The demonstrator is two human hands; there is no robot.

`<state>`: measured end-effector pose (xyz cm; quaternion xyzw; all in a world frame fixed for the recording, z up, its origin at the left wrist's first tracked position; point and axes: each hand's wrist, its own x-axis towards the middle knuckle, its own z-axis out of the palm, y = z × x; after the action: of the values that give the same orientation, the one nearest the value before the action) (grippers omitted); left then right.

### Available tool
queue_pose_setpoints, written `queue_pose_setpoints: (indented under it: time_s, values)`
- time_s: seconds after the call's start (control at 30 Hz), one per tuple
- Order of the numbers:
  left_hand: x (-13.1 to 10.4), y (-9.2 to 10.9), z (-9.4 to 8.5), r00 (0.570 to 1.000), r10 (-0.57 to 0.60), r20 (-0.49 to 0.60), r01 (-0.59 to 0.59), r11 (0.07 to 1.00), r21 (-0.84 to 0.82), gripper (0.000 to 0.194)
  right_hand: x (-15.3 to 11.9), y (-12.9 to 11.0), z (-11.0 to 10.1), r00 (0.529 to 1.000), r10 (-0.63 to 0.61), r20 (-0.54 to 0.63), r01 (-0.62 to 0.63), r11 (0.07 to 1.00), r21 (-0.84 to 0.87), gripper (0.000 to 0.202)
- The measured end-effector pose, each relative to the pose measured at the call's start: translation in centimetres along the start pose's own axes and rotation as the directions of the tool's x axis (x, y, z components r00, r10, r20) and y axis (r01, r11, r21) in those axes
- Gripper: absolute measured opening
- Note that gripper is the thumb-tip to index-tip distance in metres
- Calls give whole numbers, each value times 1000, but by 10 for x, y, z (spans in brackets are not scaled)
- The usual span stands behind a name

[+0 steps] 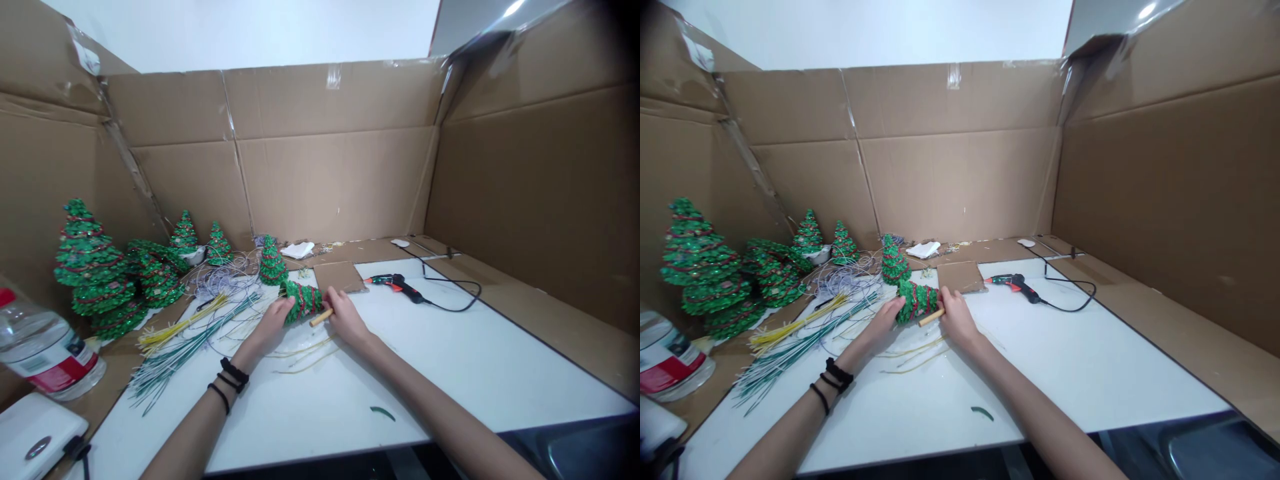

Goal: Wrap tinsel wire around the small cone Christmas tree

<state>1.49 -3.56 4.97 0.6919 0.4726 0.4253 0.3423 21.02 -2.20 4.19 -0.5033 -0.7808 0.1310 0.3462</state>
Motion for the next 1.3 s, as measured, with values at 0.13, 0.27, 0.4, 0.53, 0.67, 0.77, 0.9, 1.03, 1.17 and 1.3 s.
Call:
queue_pose_setpoints:
  time_s: [0.13, 0.27, 0.4, 0.53, 0.67, 0.77, 0.9, 1.03, 1.17, 1.3]
  values:
    - [3, -1, -2, 983, 130, 129, -126, 991, -35, 47, 3, 2, 0, 1000, -29, 8, 29, 999, -16, 10]
    - [12, -2, -6, 970, 132, 202, -128, 991, -36, 50, 5, 4, 0, 998, -61, 24, 61, 998, -16, 9]
    - [21, -4, -12, 940, 83, 331, -77, 997, -31, 54, 7, 7, 1, 997, -70, 21, 70, 998, 4, 7]
    - [26, -6, -13, 945, 52, 324, -55, 998, -1, 56, 9, 11, 1, 997, -67, 33, 65, 996, 62, 7]
    - [25, -7, -9, 968, 32, 249, -51, 996, 69, 55, 10, 15, -6, 994, -87, 66, 77, 987, 139, 7]
    - [21, -3, -9, 983, 10, 182, -29, 994, 101, 50, 11, 19, -14, 986, -91, 136, 61, 976, 211, 14]
    - [15, 1, -9, 995, -12, 96, 0, 992, 127, 42, 13, 26, -24, 974, -47, 221, -3, 975, 220, 24]
    - [14, 0, -9, 998, -39, 49, 31, 987, 155, 38, 16, 32, -28, 958, -1, 288, -35, 992, 120, 23]
    - [14, 2, -8, 997, 1, 74, -10, 992, 124, 38, 16, 31, -27, 975, -55, 215, 38, 996, 84, 21]
    - [15, 2, -7, 994, 1, 111, -15, 993, 121, 39, 12, 22, -20, 986, -96, 138, 88, 994, 58, 16]
